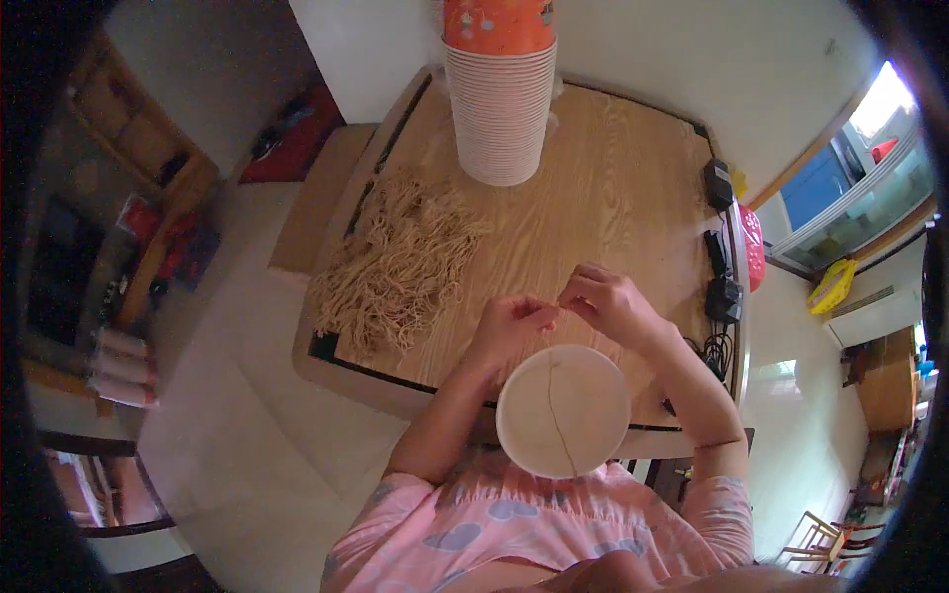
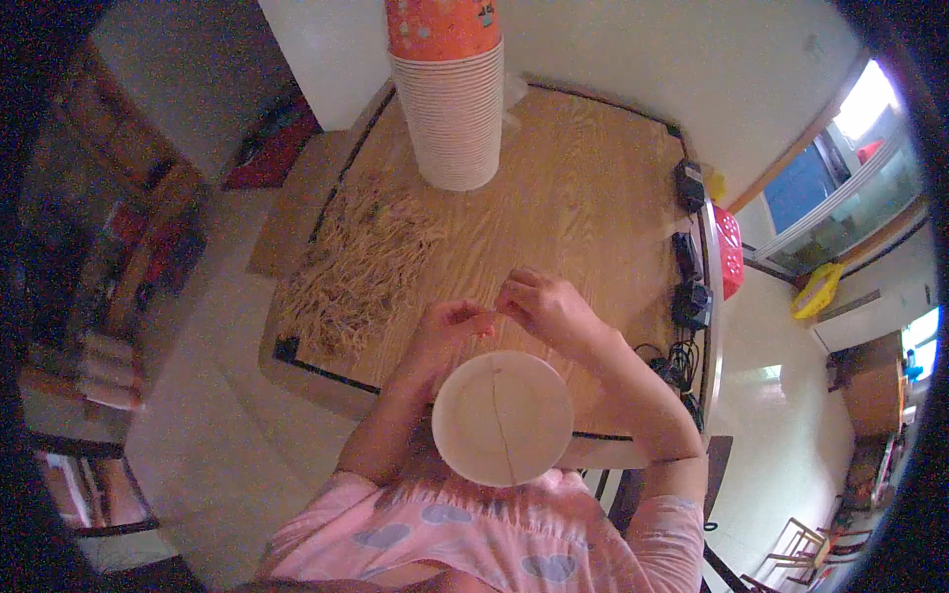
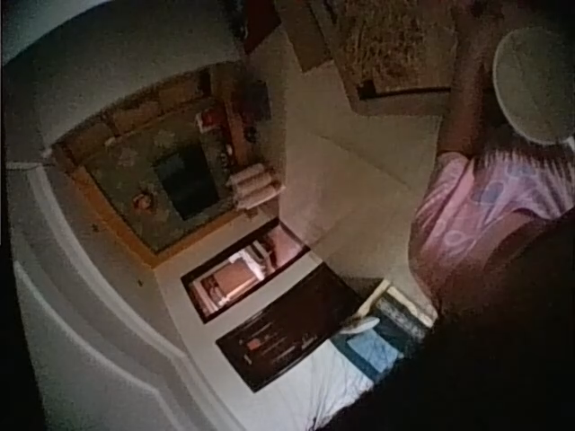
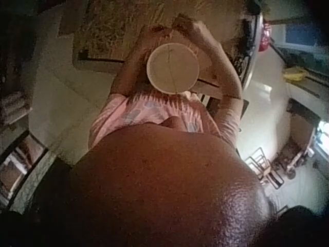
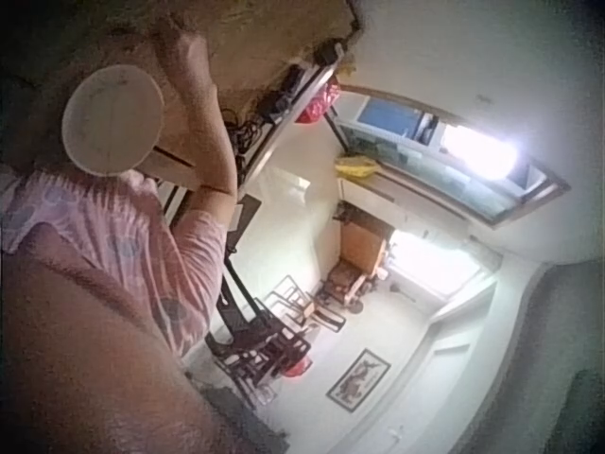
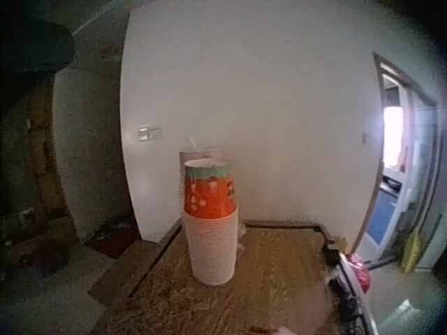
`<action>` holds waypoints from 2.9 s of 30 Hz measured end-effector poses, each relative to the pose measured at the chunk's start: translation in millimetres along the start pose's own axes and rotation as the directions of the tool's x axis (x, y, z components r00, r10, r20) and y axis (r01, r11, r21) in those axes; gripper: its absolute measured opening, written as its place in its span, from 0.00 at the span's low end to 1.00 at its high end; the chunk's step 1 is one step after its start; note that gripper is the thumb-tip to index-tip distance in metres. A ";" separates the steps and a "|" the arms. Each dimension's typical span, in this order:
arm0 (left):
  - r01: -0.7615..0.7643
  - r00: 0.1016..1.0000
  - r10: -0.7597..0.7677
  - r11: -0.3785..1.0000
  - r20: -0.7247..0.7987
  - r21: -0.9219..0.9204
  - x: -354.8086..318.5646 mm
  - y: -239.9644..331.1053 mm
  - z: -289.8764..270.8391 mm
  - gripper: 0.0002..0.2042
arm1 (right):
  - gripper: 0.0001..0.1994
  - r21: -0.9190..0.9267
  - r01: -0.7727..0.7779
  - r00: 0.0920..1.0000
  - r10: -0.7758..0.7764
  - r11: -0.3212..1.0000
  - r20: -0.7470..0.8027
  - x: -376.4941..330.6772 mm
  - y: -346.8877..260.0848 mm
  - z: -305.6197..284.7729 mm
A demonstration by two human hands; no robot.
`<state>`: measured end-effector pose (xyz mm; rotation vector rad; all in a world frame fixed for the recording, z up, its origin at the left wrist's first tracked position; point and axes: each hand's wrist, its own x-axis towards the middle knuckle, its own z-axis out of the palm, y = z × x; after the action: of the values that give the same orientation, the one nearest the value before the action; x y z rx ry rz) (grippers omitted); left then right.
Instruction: Manually assembling or packaging paper cups with filler material.
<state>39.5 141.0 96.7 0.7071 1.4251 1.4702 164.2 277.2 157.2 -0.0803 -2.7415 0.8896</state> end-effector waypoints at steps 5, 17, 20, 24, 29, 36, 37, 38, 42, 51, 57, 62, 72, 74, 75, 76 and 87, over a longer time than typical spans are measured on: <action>0.030 0.999 -0.029 0.999 -0.036 0.026 -2.6 -1.9 -0.5 0.05 | 0.04 -0.073 0.190 0.982 -0.191 0.979 0.002 2.7 0.0 -7.3; -0.121 0.993 0.121 0.991 0.000 0.062 -1.6 -0.4 7.7 0.05 | 0.08 0.026 0.093 0.996 -0.093 0.995 0.010 -0.9 8.5 0.1; -0.143 0.988 0.147 0.986 0.040 -0.090 4.5 -11.4 6.4 0.05 | 0.08 0.002 -0.013 0.999 0.013 1.000 0.035 1.2 8.3 -1.5; -0.126 0.992 0.126 0.992 0.001 -0.023 6.2 -7.8 6.1 0.05 | 0.06 0.082 -0.209 0.976 0.214 0.974 -0.049 3.4 15.0 -23.8; -0.037 0.997 0.037 0.999 -0.065 0.009 7.4 0.3 7.3 0.05 | 0.13 -0.067 0.092 0.995 -0.090 0.994 0.034 1.4 -0.3 -21.2; -0.083 0.996 0.084 0.995 0.021 -0.051 5.9 3.8 5.0 0.06 | 0.05 -0.309 0.341 0.940 -0.327 0.888 0.095 3.5 0.9 -23.1; -0.085 0.996 0.087 0.993 0.024 -0.087 6.7 1.9 5.0 0.05 | 0.04 -0.306 0.354 0.935 -0.345 0.884 0.085 3.1 2.0 -22.0; -0.084 0.996 0.086 0.993 0.025 -0.087 6.6 2.2 4.8 0.05 | 0.04 -0.307 0.353 0.935 -0.344 0.884 0.085 3.1 2.2 -21.7; -0.105 0.994 0.107 0.992 0.022 -0.070 6.7 -0.1 3.5 0.05 | 0.05 -0.211 0.316 0.949 -0.308 0.925 0.070 2.3 4.9 -19.9; -0.110 0.994 0.110 0.994 -0.002 -0.027 7.0 0.7 3.9 0.05 | 0.03 0.112 0.102 0.995 -0.100 0.988 -0.026 -0.3 10.0 -1.5; -0.283 0.920 0.321 0.941 -0.223 0.186 -12.2 12.0 10.5 0.05 | 0.05 0.223 -0.081 0.994 0.063 0.971 0.085 -1.9 34.8 19.5; -0.385 0.872 0.476 0.811 -0.113 0.442 -35.8 28.6 4.8 0.04 | 0.07 -0.011 -0.348 0.807 0.306 0.937 0.504 -17.7 68.7 73.6; -0.393 0.756 0.639 0.267 0.144 0.880 -68.6 49.1 23.7 0.12 | 0.07 0.125 -0.229 0.916 0.171 0.965 0.362 -22.5 76.9 80.4; -0.374 0.753 0.635 0.194 0.174 0.907 -68.6 50.0 31.0 0.15 | 0.07 0.128 -0.254 0.935 0.210 0.959 0.284 -22.2 78.2 80.3; -0.374 0.775 0.602 0.195 0.190 0.907 -68.6 49.5 33.6 0.17 | 0.07 0.127 -0.257 0.935 0.214 0.958 0.282 -23.2 78.7 78.6; -0.365 0.798 0.569 0.195 0.198 0.910 -69.3 49.8 34.3 0.19 | 0.07 0.207 -0.271 0.946 0.220 0.940 0.240 -18.9 71.0 71.7; 0.092 0.965 -0.070 0.993 0.254 -0.077 -119.3 23.5 22.2 0.18 | 0.07 -0.105 -0.240 0.964 0.225 0.965 -0.140 -33.0 -28.6 41.0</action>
<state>101.0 46.1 146.6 0.7421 1.1746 1.3205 186.1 226.3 134.5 -0.4753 -2.7008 0.7436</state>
